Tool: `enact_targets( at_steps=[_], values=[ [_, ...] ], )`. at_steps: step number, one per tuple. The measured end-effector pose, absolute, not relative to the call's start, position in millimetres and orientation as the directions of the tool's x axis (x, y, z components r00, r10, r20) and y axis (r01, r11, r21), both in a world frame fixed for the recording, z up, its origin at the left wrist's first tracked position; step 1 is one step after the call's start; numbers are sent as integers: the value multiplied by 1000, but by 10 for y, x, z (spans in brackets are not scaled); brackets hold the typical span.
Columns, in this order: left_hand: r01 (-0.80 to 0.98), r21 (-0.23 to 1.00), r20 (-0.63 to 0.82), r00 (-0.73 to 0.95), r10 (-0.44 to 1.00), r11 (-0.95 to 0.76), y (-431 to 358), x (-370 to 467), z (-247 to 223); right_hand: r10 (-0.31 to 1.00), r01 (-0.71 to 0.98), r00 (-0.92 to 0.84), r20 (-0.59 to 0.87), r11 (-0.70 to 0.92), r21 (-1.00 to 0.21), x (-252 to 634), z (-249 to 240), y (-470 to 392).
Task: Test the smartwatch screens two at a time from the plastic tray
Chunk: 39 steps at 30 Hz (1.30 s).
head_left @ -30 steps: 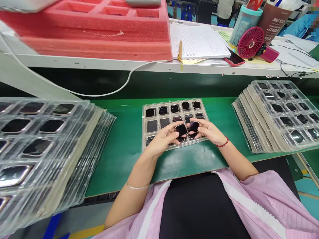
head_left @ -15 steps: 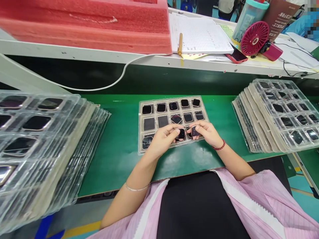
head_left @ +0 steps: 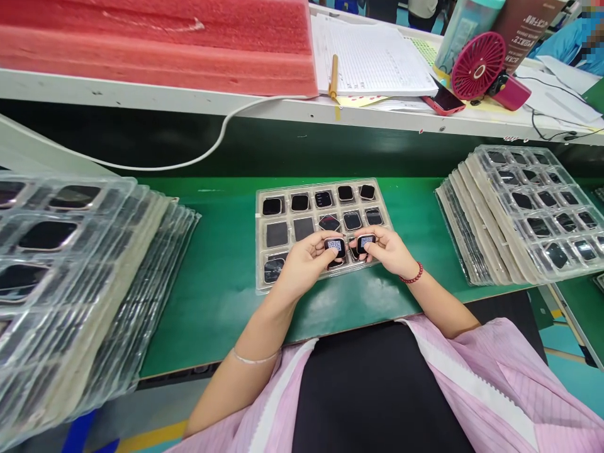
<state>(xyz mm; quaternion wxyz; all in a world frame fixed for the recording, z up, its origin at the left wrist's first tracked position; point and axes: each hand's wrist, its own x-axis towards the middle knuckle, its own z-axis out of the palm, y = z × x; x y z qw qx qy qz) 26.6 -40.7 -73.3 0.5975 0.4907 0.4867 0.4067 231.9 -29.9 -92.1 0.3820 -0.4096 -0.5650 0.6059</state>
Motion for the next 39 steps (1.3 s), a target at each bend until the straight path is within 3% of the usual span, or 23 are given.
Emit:
enact_targets(
  at_steps=[30, 39],
  values=[
    [-72, 988, -118, 228, 967, 138, -440, 300, -759, 925, 18, -380, 12, 21, -1000, 2296, -900, -358],
    [-15, 993, -107, 232, 967, 114, -442, 261, -828, 943, -4, -333, 23, 23, -1000, 2330, -926, -356]
  ],
)
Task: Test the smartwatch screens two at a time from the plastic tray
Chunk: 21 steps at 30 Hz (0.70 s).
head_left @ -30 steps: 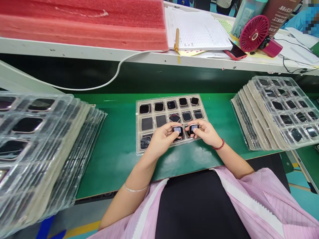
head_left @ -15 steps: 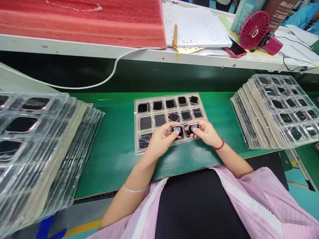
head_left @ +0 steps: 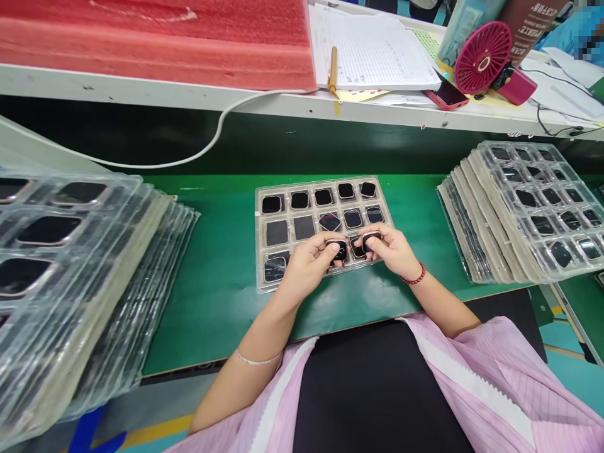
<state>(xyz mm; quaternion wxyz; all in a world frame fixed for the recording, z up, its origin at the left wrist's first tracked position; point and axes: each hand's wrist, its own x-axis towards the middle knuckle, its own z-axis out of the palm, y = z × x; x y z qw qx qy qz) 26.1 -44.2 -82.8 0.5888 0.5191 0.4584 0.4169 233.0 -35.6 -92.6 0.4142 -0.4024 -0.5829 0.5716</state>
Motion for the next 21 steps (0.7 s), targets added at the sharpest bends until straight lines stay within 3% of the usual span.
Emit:
enact_targets(
  at_steps=[7, 14, 21],
  values=[
    [-30, 994, -95, 212, 973, 104, -453, 275, -816, 916, 3, -401, 19, 22, -1000, 2336, -913, -361],
    [-22, 993, -110, 232, 966, 118, -452, 270, -807, 957, 71, -280, 71, 95, -993, 2330, -887, -350],
    [-48, 991, -111, 189, 976, 122, -457, 273, -780, 909, 28, -416, 2, 15, -999, 2347, -867, -370]
  ],
)
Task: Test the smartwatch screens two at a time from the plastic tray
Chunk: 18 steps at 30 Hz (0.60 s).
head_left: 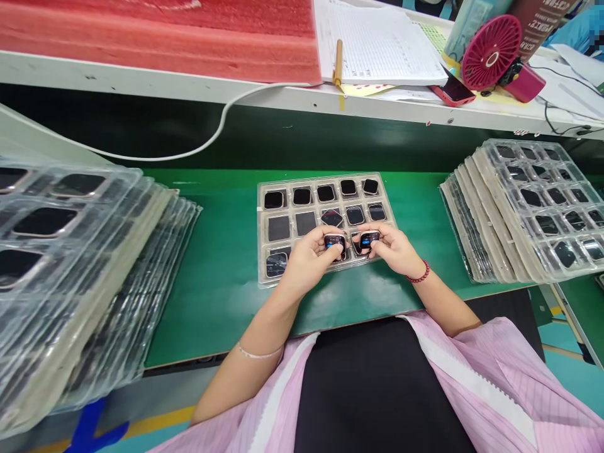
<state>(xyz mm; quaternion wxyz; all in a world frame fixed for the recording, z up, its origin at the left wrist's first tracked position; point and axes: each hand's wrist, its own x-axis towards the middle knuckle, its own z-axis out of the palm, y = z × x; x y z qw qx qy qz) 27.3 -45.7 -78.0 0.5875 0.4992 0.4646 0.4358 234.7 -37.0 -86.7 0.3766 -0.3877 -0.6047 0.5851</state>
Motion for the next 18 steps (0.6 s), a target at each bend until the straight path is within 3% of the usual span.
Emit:
enact_targets(
  at_steps=[11, 18],
  values=[
    [-32, 988, -138, 216, 967, 149, -452, 238, -785, 912, -59, -407, -44, -74, -996, 2366, -870, -369],
    [-38, 987, -142, 249, 958, 156, -447, 228, -796, 922, -10, -386, -30, -37, -999, 2352, -897, -369]
  ],
)
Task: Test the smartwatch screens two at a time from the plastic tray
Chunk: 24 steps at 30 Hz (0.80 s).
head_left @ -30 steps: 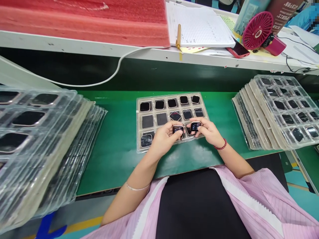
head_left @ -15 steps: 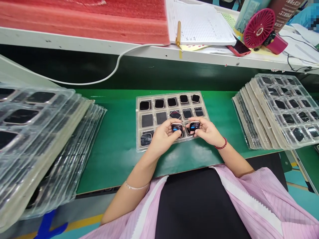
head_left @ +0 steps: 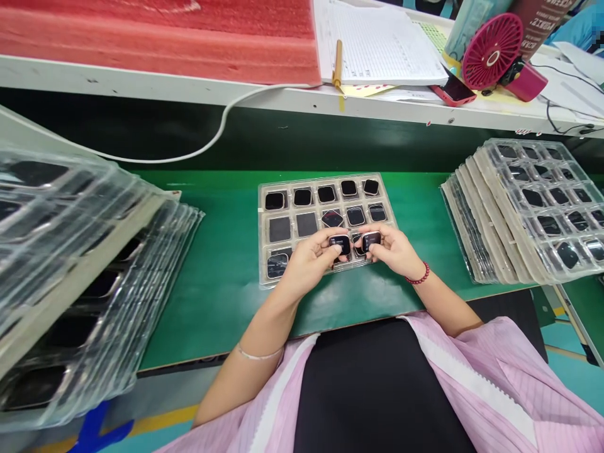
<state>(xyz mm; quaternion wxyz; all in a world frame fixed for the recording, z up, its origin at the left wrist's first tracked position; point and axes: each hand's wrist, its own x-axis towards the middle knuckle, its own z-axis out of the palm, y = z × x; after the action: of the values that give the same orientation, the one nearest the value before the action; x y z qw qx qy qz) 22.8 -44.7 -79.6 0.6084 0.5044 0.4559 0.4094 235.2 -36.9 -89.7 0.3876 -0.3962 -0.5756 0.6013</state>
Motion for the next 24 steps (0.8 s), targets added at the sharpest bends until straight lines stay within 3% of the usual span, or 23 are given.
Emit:
enact_targets(
  at_steps=[5, 24],
  values=[
    [-41, 990, -120, 241, 963, 133, -445, 217, -791, 932, -54, -360, -28, -50, -997, 2375, -908, -348],
    [-29, 992, -114, 243, 963, 125, -460, 247, -766, 914, 44, -406, -8, 11, -999, 2339, -826, -380]
  ],
)
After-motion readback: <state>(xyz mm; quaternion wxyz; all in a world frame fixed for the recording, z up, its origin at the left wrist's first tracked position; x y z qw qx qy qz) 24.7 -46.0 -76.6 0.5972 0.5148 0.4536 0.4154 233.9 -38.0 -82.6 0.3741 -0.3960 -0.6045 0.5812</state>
